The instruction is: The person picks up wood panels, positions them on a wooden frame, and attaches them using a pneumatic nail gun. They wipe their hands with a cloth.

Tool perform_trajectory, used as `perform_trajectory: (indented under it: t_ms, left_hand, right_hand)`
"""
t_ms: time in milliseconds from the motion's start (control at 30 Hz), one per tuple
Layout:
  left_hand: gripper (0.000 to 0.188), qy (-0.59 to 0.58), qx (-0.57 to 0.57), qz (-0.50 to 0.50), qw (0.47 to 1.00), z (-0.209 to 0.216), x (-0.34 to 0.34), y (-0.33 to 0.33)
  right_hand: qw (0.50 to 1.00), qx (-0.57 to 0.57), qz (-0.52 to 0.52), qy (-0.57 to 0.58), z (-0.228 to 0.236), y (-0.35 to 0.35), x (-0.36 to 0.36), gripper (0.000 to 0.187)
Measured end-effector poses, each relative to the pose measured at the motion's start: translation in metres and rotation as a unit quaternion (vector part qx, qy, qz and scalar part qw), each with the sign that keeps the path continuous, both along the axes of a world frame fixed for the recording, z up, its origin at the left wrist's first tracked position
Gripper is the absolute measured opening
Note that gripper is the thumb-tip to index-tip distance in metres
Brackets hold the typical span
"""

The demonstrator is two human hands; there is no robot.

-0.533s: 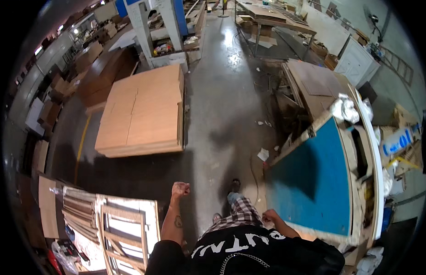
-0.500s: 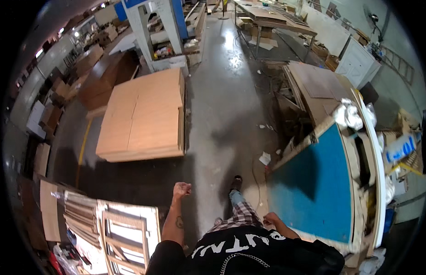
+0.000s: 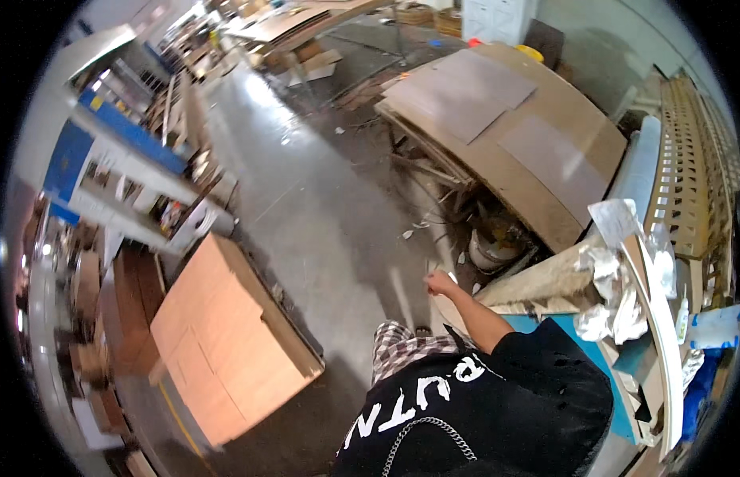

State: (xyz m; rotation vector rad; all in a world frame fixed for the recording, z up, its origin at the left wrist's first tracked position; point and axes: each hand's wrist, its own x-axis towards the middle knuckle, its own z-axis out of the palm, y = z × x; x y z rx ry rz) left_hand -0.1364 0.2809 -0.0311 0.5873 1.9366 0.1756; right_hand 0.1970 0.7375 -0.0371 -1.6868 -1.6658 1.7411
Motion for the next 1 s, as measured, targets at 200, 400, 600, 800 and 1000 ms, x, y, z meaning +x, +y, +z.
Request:
perform_trajectory:
  t_ms: [200,400,600,800,1000]
  left_hand:
    - [0.022,-0.015,0.001,-0.022,1.000,-0.009,-0.093,0.204]
    - [0.022,-0.079,0.019,0.065,0.995,-0.025,-0.206,0.450]
    - [0.023,-0.091,0.143,0.177,0.969,0.007,-0.289,0.764]
    - [0.026,-0.179,0.236,0.039,0.954,0.090,-0.149,1.020]
    - [0.033,-0.210,0.202,-0.046,0.956,0.070,-0.047,1.206]
  right_hand:
    - [0.978,-0.043,-0.166,0.120,0.031,0.120,-0.035,0.025]
    - [0.933,-0.193,-0.267,-0.146,-0.047,0.164,0.030,0.029]
    - [0.933,-0.092,-0.331,-0.108,-0.025,0.281,0.058,0.023]
    - [0.793,0.068,-0.585,-0.153,0.006,0.409,0.077,0.055]
    - [0.743,0.047,-0.618,-0.252,-0.017,0.508,0.083,0.070]
